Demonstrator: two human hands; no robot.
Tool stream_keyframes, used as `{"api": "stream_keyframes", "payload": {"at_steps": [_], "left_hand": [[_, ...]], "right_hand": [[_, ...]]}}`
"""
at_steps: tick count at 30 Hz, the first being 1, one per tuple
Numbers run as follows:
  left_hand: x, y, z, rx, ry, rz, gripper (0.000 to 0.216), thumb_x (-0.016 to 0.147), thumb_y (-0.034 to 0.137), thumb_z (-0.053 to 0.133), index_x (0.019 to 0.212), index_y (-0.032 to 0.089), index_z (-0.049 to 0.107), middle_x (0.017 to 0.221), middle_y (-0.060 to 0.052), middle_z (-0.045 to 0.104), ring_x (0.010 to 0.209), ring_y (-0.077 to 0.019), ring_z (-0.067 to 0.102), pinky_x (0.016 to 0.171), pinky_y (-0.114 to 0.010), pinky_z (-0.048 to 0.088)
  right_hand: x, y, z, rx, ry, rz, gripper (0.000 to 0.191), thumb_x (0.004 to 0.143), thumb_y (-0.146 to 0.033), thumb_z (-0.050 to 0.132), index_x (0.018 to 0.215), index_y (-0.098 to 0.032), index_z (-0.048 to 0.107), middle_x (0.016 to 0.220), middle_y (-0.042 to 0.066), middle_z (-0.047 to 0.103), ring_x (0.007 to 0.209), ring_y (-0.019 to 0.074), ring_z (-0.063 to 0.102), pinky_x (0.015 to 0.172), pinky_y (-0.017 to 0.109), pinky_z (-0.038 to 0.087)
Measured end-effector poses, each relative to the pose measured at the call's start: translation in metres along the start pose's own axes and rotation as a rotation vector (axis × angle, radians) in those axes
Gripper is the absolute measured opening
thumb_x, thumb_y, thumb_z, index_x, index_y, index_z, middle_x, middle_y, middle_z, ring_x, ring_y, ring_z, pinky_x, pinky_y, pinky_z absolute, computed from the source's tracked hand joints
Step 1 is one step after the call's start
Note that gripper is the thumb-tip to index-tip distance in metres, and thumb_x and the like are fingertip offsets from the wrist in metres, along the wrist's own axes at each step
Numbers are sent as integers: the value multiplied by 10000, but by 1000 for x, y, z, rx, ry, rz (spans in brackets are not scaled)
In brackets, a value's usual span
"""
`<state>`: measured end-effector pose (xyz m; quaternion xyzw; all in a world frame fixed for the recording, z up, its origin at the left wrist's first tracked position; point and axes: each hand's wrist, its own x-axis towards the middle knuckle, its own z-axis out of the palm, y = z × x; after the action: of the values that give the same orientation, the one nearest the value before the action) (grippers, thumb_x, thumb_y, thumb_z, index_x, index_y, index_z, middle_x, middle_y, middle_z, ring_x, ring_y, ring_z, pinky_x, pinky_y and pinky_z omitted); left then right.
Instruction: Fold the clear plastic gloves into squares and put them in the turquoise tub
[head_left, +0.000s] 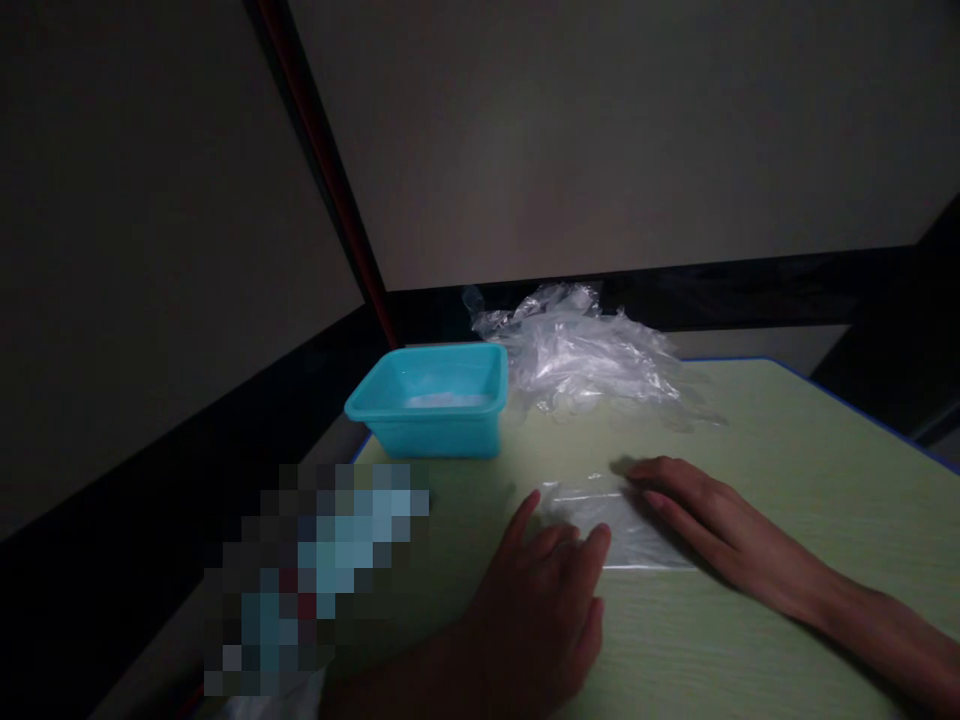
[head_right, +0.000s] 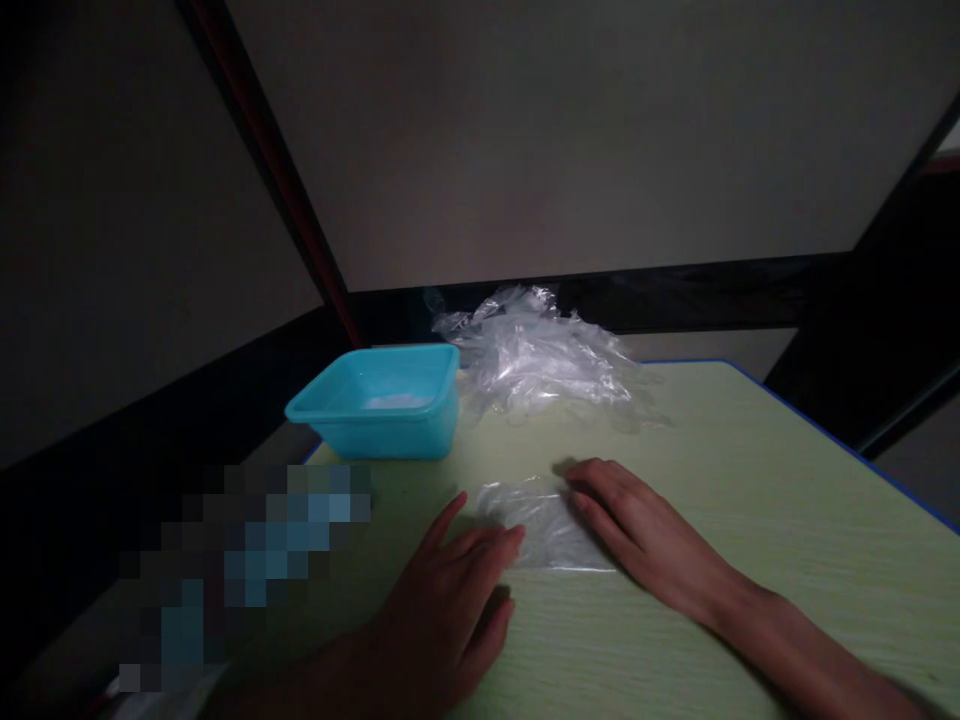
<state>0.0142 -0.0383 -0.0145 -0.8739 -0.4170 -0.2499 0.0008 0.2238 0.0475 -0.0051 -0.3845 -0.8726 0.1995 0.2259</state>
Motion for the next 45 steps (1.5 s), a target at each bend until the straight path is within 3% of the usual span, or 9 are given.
{"api": "stream_keyframes", "payload": {"at_steps": [8,13,18,21,25,28,33,40,45], "left_hand": [[1,-6,-3,21,16,-16,392,839,142,421,1227,86,393,952,-96,659,948,-204,596,1058,-513,254],[8,-18,-8,31,8,-96,369,833,127,412,1201,99,409,941,-88,679,938,-198,608,1056,-544,236],[12,-29,-9,31,-16,-199,366,839,111,386,1204,101,413,1080,-116,645,1051,-221,567,1052,-596,197],[7,-25,-7,21,18,-138,380,833,109,365,1209,97,419,1180,-143,590,1118,-223,530,1054,-554,255],[-2,-14,-6,16,-114,29,442,844,143,392,1280,72,376,1370,-161,417,1289,-221,348,1044,-419,346],[-5,-9,-3,-15,-233,109,549,849,261,448,1339,51,312,1442,-163,289,1344,-239,220,1064,-394,310],[-4,-9,-2,-47,-359,51,630,855,374,463,1366,53,282,1461,-162,228,1356,-240,167,1081,-385,267],[-1,-4,-9,-62,-390,19,650,836,359,502,1362,43,284,1454,-181,227,1348,-260,188,1062,-420,297],[-2,-2,-6,-24,-280,15,668,785,379,528,1315,15,352,1420,-214,297,1325,-292,258,1038,-458,331]], "right_hand": [[1,1,-7,32,-20,27,313,930,-379,305,756,-205,499,742,37,564,699,192,565,652,353,475],[-6,-3,-13,61,-77,0,307,927,-342,305,700,-211,466,633,5,536,550,156,531,513,292,437],[-14,-20,-17,104,-230,-104,246,917,-233,343,708,-198,467,673,4,533,604,140,535,546,270,441],[-16,-23,-19,43,-264,-204,187,903,-186,399,755,-188,512,736,15,548,686,144,543,595,273,443],[-17,-19,-21,-122,-182,-434,196,921,-225,417,859,-170,595,813,49,575,757,164,542,655,302,436],[-19,-20,-21,-250,-109,-484,296,950,-257,365,813,-162,609,732,34,573,664,157,519,578,298,394],[-21,-24,-17,-374,-75,-518,462,979,-196,225,706,-157,595,642,25,565,595,157,481,553,319,346],[-19,-20,-12,-452,-40,-620,438,951,-101,266,674,-171,599,642,20,563,591,158,446,577,323,325],[-21,-25,-11,-444,-2,-582,368,920,-134,336,643,-176,576,631,29,546,606,167,442,566,329,329]]}}
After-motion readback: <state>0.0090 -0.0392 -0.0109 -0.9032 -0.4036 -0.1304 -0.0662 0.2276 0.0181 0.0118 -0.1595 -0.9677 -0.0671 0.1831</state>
